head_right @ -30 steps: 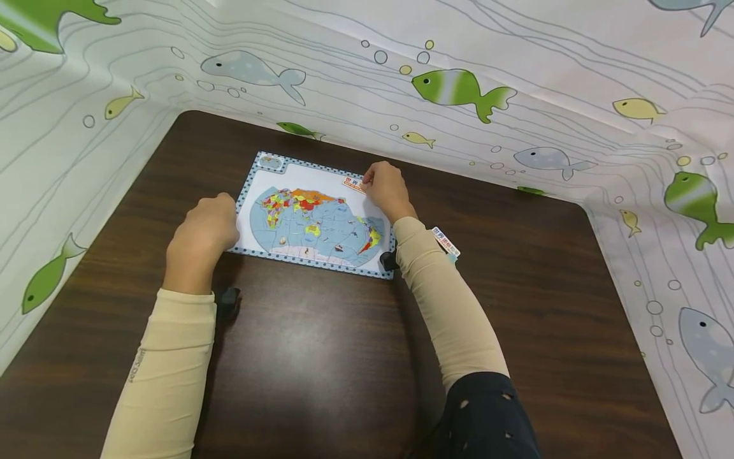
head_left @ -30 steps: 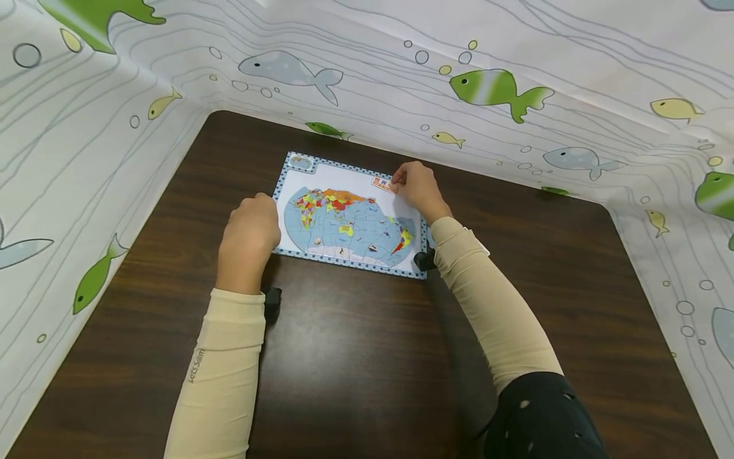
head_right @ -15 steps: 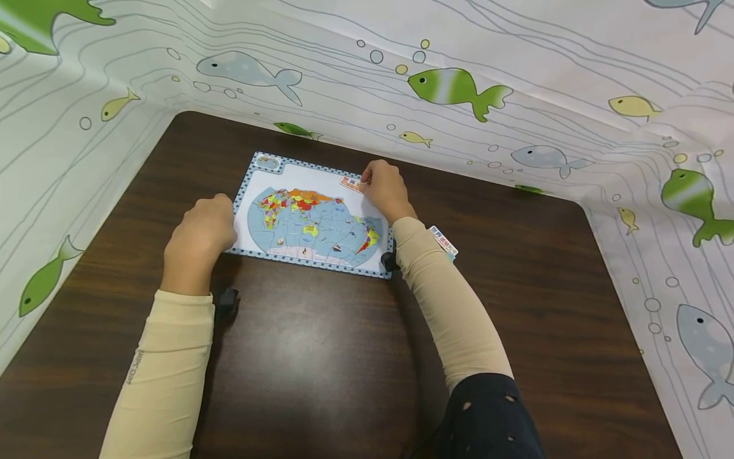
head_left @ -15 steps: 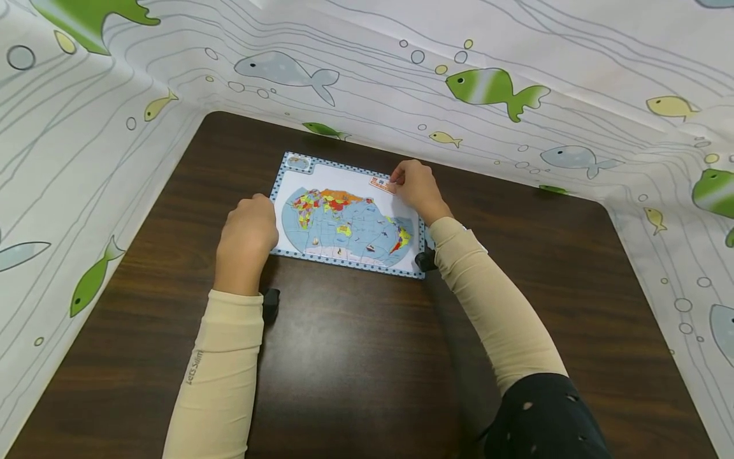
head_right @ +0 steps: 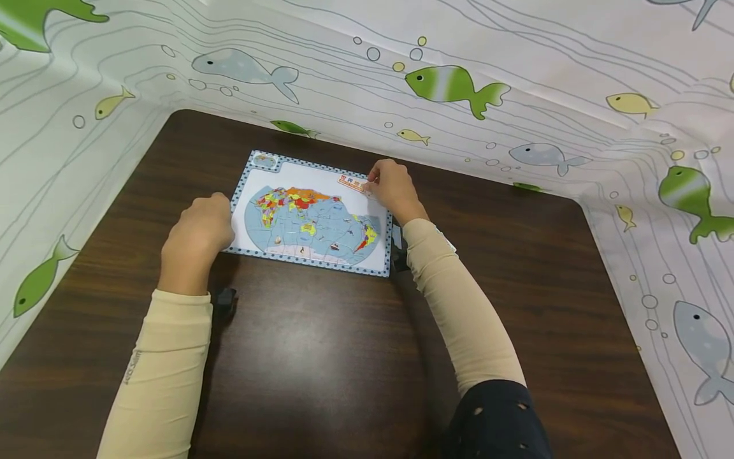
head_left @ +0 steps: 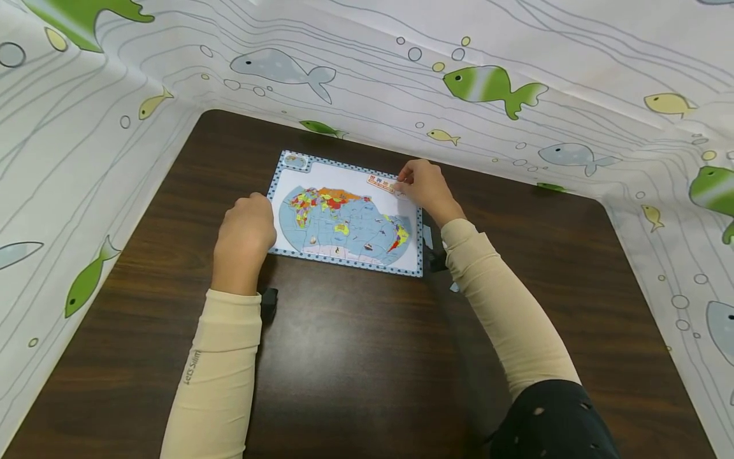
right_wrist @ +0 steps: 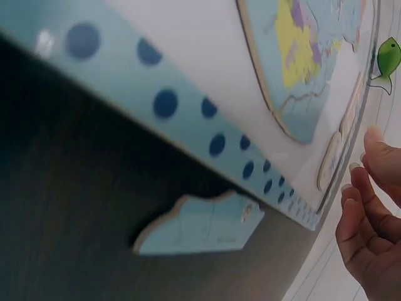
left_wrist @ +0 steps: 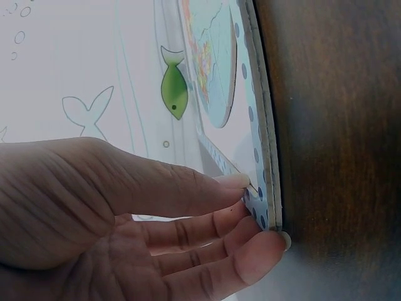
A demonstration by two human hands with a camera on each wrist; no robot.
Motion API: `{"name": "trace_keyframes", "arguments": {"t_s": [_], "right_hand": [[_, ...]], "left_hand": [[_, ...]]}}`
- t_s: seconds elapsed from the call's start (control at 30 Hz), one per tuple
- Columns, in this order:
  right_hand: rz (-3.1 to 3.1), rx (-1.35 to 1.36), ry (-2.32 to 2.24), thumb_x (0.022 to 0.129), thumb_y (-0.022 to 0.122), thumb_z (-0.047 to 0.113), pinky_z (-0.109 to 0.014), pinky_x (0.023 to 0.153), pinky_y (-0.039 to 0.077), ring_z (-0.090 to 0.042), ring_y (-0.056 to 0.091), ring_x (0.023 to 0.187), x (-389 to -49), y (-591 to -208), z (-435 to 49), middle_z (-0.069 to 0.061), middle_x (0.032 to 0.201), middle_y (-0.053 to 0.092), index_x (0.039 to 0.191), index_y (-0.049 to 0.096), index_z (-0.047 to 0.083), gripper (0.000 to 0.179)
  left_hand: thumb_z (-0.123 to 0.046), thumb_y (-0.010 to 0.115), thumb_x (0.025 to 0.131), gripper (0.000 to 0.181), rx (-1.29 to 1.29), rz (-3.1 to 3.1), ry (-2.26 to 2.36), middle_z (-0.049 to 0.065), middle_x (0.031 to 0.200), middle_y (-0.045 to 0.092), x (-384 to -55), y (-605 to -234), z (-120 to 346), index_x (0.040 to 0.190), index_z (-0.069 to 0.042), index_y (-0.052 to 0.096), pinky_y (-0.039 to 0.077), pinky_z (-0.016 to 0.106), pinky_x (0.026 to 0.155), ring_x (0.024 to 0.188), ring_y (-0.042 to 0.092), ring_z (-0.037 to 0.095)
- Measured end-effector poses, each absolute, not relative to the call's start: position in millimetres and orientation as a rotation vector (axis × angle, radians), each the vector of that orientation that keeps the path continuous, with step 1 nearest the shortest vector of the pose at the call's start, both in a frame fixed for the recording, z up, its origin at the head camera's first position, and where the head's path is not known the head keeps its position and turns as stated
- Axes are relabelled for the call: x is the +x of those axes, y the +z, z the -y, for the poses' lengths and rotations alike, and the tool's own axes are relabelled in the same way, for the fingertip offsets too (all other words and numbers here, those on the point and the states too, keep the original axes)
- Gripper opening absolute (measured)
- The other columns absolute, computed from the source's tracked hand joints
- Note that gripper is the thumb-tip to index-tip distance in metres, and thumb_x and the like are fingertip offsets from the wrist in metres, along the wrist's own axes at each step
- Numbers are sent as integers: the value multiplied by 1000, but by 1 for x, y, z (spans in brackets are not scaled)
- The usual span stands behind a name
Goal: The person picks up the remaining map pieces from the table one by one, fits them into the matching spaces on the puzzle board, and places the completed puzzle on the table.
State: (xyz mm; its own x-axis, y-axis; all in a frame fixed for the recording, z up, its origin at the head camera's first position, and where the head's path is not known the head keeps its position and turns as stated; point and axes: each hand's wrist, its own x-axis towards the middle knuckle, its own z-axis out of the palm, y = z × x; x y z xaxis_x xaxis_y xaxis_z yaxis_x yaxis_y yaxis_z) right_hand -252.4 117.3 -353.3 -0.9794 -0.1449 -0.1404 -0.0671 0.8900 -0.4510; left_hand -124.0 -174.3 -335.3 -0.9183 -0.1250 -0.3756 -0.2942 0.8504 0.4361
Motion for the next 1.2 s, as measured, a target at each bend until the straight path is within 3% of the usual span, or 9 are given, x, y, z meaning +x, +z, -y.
{"name": "trace_keyframes", "arguments": {"t_s": [0.43, 0.83, 1.07, 1.2], "right_hand": [[-2871, -198, -597, 104, 72, 21, -45, 88, 54, -32, 60, 101, -245, -352, -143, -20, 117, 69, 122, 70, 2, 26], [-2843, -194, -561, 104, 73, 22, -50, 91, 54, -35, 62, 102, -239, -336, -174, -22, 118, 71, 119, 70, 2, 25], [-2808, -141, -592, 105, 72, 23, -57, 102, 54, -39, 64, 110, -233, -331, -199, -26, 124, 70, 120, 68, 0, 29], [-2801, -125, -575, 104, 72, 24, -59, 102, 53, -40, 63, 110, -230, -332, -211, -26, 123, 69, 120, 68, -1, 30]], "left_hand": [[3, 61, 97, 47, -312, -2695, 706, 40, 118, 60, -125, -336, 174, 136, 22, 46, 59, 57, 85, 96, 60, 46], [3, 63, 96, 51, -315, -2695, 716, 39, 116, 60, -125, -337, 173, 139, 23, 44, 60, 55, 82, 95, 61, 47], [3, 62, 96, 52, -314, -2685, 722, 41, 118, 58, -125, -337, 175, 139, 24, 43, 60, 57, 83, 96, 60, 48], [3, 61, 96, 50, -309, -2692, 718, 41, 117, 59, -125, -337, 174, 138, 24, 44, 59, 56, 81, 95, 60, 47]]}}
